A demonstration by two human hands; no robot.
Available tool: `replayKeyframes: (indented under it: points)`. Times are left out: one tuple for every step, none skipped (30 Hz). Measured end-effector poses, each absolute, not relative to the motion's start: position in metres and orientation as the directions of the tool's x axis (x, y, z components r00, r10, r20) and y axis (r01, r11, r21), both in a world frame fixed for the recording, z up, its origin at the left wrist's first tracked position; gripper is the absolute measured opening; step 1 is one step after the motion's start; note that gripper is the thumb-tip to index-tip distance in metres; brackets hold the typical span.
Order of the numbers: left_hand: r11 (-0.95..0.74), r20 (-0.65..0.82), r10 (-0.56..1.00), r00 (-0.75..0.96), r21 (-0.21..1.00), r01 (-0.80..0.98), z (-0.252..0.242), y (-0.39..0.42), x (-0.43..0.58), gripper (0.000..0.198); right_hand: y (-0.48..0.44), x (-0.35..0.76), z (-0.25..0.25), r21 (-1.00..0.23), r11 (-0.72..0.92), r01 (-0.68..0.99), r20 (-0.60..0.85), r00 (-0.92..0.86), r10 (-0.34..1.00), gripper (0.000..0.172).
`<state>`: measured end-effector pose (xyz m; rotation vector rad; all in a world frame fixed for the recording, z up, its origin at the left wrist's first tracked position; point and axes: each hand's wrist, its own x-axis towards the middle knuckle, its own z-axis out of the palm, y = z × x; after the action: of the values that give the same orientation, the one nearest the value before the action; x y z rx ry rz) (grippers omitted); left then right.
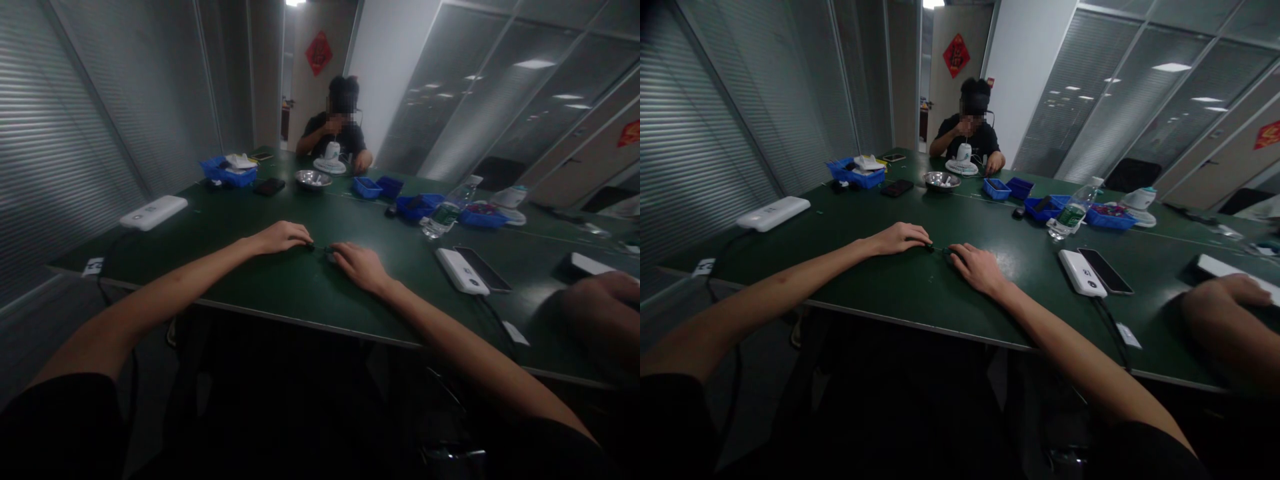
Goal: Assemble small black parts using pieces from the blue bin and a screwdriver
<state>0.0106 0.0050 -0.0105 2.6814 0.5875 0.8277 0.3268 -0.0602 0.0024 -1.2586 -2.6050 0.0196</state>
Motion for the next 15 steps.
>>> replayKeyframes:
  points:
    - [-0.879, 0.477, 0.455, 0.752, 0.375, 0.294, -0.0108, 0.0055, 0.0105, 0.029, -0.0599, 0.3267, 0.0021, -0.117, 0.627, 0.770, 0.215, -0.597, 0.773, 0.046]
    - [-0.878, 0.480, 0.455, 0.750, 0.380, 0.289, -0.0113, 0.0061, 0.0104, 0.029, -0.0598, 0.3265, 0.0020, -0.117, 0.628, 0.769, 0.214, -0.598, 0.772, 0.046]
    - [-0.878, 0.484, 0.454, 0.748, 0.384, 0.284, -0.0119, 0.0067, 0.0104, 0.029, -0.0598, 0.3264, 0.0020, -0.118, 0.629, 0.768, 0.214, -0.599, 0.772, 0.046]
    - [-0.878, 0.488, 0.454, 0.746, 0.388, 0.281, -0.0126, 0.0075, 0.0104, 0.029, -0.0598, 0.3262, 0.0021, -0.117, 0.629, 0.768, 0.214, -0.599, 0.771, 0.046]
    - [-0.878, 0.490, 0.454, 0.744, 0.391, 0.278, -0.0133, 0.0083, 0.0103, 0.029, -0.0600, 0.3261, 0.0021, -0.115, 0.630, 0.768, 0.215, -0.600, 0.771, 0.046]
    - [-0.877, 0.490, 0.455, 0.743, 0.394, 0.277, -0.0140, 0.0090, 0.0102, 0.029, -0.0602, 0.3260, 0.0021, -0.111, 0.629, 0.769, 0.217, -0.599, 0.771, 0.046]
    - [-0.876, 0.489, 0.455, 0.744, 0.394, 0.277, -0.0145, 0.0097, 0.0102, 0.029, -0.0604, 0.3260, 0.0020, -0.106, 0.629, 0.770, 0.221, -0.599, 0.770, 0.046]
    - [-0.876, 0.486, 0.456, 0.746, 0.393, 0.279, -0.0149, 0.0103, 0.0101, 0.029, -0.0605, 0.3259, 0.0018, -0.104, 0.629, 0.770, 0.224, -0.599, 0.769, 0.046]
    - [-0.876, 0.482, 0.457, 0.747, 0.391, 0.283, -0.0151, 0.0106, 0.0100, 0.029, -0.0606, 0.3259, 0.0016, -0.104, 0.630, 0.770, 0.228, -0.598, 0.768, 0.045]
    - [-0.876, 0.478, 0.458, 0.750, 0.388, 0.287, -0.0150, 0.0107, 0.0100, 0.029, -0.0608, 0.3259, 0.0015, -0.105, 0.631, 0.769, 0.232, -0.598, 0.767, 0.045]
    - [-0.876, 0.475, 0.458, 0.752, 0.385, 0.291, -0.0147, 0.0106, 0.0100, 0.028, -0.0609, 0.3258, 0.0016, -0.106, 0.632, 0.768, 0.233, -0.598, 0.767, 0.045]
    - [-0.875, 0.473, 0.459, 0.752, 0.384, 0.293, -0.0142, 0.0102, 0.0100, 0.028, -0.0611, 0.3257, 0.0019, -0.107, 0.630, 0.769, 0.233, -0.597, 0.768, 0.044]
    - [-0.874, 0.473, 0.461, 0.751, 0.387, 0.293, -0.0135, 0.0097, 0.0100, 0.028, -0.0613, 0.3256, 0.0024, -0.109, 0.629, 0.770, 0.229, -0.596, 0.769, 0.044]
    - [-0.872, 0.474, 0.463, 0.749, 0.393, 0.291, -0.0128, 0.0090, 0.0100, 0.028, -0.0616, 0.3255, 0.0031, -0.110, 0.626, 0.772, 0.225, -0.594, 0.772, 0.044]
    - [-0.870, 0.475, 0.466, 0.746, 0.400, 0.288, -0.0122, 0.0083, 0.0101, 0.028, -0.0619, 0.3254, 0.0039, -0.112, 0.624, 0.773, 0.218, -0.594, 0.774, 0.044]
